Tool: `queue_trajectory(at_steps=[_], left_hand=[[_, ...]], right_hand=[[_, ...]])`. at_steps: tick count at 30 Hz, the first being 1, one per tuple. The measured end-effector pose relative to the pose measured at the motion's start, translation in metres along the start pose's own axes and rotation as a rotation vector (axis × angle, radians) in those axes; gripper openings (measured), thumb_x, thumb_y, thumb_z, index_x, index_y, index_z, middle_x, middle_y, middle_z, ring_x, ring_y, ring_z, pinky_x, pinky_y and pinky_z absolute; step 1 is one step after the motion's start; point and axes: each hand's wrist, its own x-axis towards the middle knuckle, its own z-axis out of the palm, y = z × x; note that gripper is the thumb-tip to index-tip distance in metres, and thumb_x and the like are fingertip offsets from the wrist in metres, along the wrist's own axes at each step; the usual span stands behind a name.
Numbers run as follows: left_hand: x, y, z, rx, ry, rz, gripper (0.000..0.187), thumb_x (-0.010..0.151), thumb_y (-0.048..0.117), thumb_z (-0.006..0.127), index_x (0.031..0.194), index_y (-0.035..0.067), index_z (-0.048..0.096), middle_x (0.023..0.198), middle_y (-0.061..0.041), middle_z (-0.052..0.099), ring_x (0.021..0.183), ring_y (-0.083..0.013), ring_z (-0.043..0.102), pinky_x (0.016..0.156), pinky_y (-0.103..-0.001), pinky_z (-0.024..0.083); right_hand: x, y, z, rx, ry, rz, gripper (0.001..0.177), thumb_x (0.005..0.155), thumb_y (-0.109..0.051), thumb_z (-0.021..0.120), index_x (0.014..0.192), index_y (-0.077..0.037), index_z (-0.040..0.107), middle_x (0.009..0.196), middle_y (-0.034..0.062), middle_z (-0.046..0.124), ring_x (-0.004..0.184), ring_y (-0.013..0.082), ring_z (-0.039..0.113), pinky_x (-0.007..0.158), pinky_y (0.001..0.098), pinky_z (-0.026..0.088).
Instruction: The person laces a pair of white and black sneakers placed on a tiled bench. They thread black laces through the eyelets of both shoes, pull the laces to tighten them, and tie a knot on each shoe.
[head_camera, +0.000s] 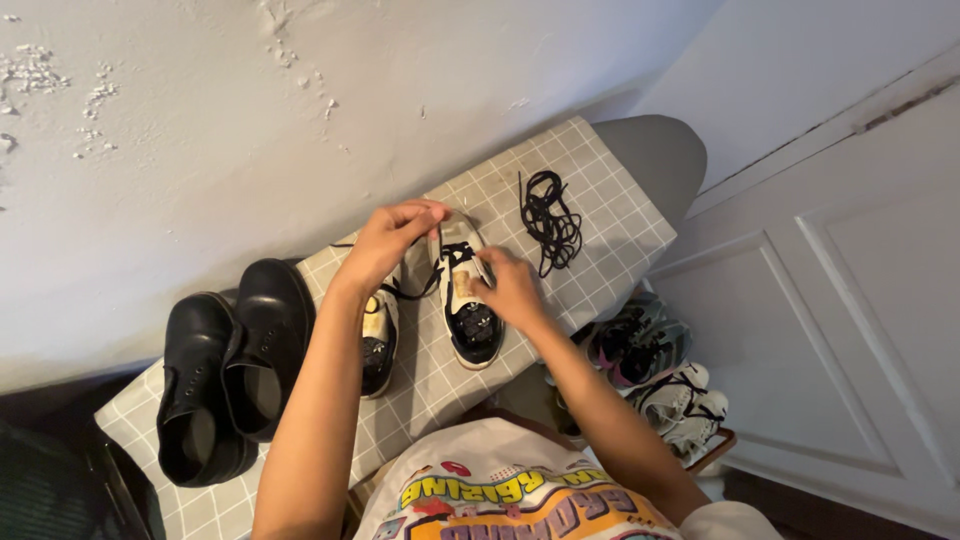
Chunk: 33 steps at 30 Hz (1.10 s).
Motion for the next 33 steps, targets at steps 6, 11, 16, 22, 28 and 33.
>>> queue_trajectory(at_steps=[6, 11, 16, 22, 28, 33], left_hand=[[0.016, 0.048, 0.028, -0.066, -0.103, -0.031, 0.037, 0.103, 0.028, 0.065, 0.08, -0.001, 0.069, 0.117, -0.007, 0.067, 0.09, -0.0188, 0.056, 0.084, -0.034, 0.045], [0.024, 0.07, 0.034, -0.095, -0.108, 0.226, 0.035, 0.102, 0.025, 0.063, 0.078, 0.001, 0.067, 0.122, -0.007, 0.066, 0.102, -0.0131, 0.062, 0.095, -0.032, 0.049], [0.01, 0.092, 0.015, -0.139, 0.042, 0.175, 0.031, 0.105, 0.025, 0.061, 0.089, 0.003, 0.074, 0.108, -0.009, 0.073, 0.092, -0.0161, 0.057, 0.103, -0.033, 0.045], [-0.001, 0.102, 0.013, -0.368, -0.044, 0.198, 0.033, 0.104, 0.027, 0.064, 0.081, 0.003, 0.063, 0.103, -0.011, 0.073, 0.109, -0.0203, 0.068, 0.102, -0.035, 0.047], [-0.015, 0.113, -0.001, -0.603, -0.055, 0.331, 0.033, 0.107, 0.029, 0.067, 0.085, 0.004, 0.063, 0.099, -0.009, 0.067, 0.098, -0.0218, 0.065, 0.102, -0.039, 0.053], [-0.018, 0.121, -0.01, -0.528, -0.016, 0.306, 0.029, 0.107, 0.029, 0.063, 0.095, 0.003, 0.066, 0.103, -0.007, 0.066, 0.093, -0.0166, 0.056, 0.09, -0.032, 0.047]], right_hand=[[0.049, -0.055, -0.045, 0.251, -0.021, -0.091, 0.031, 0.088, -0.013, 0.08, 0.112, 0.0, 0.066, 0.095, 0.0105, 0.074, 0.084, 0.0183, 0.073, 0.074, 0.0288, 0.059], [0.069, -0.063, -0.061, 0.308, 0.019, -0.041, 0.012, 0.1, -0.006, 0.062, 0.102, 0.001, 0.072, 0.084, 0.0042, 0.076, 0.073, 0.0087, 0.073, 0.066, 0.0244, 0.058], [0.065, -0.048, -0.069, 0.373, 0.06, 0.19, 0.02, 0.101, -0.008, 0.06, 0.112, 0.002, 0.073, 0.091, 0.006, 0.078, 0.067, 0.0074, 0.068, 0.056, 0.0225, 0.055], [0.062, -0.028, -0.063, 0.426, 0.066, 0.215, 0.021, 0.101, -0.01, 0.061, 0.111, 0.002, 0.076, 0.093, 0.0068, 0.078, 0.068, 0.0081, 0.069, 0.06, 0.0222, 0.057], [0.062, -0.005, -0.045, 0.406, 0.041, 0.195, 0.021, 0.101, -0.011, 0.064, 0.111, 0.001, 0.077, 0.089, 0.0071, 0.077, 0.068, 0.008, 0.068, 0.062, 0.0227, 0.059], [0.058, 0.014, -0.029, 0.391, 0.016, 0.218, 0.021, 0.1, -0.011, 0.064, 0.111, 0.001, 0.077, 0.086, 0.0074, 0.077, 0.067, 0.0086, 0.069, 0.062, 0.0236, 0.06]])
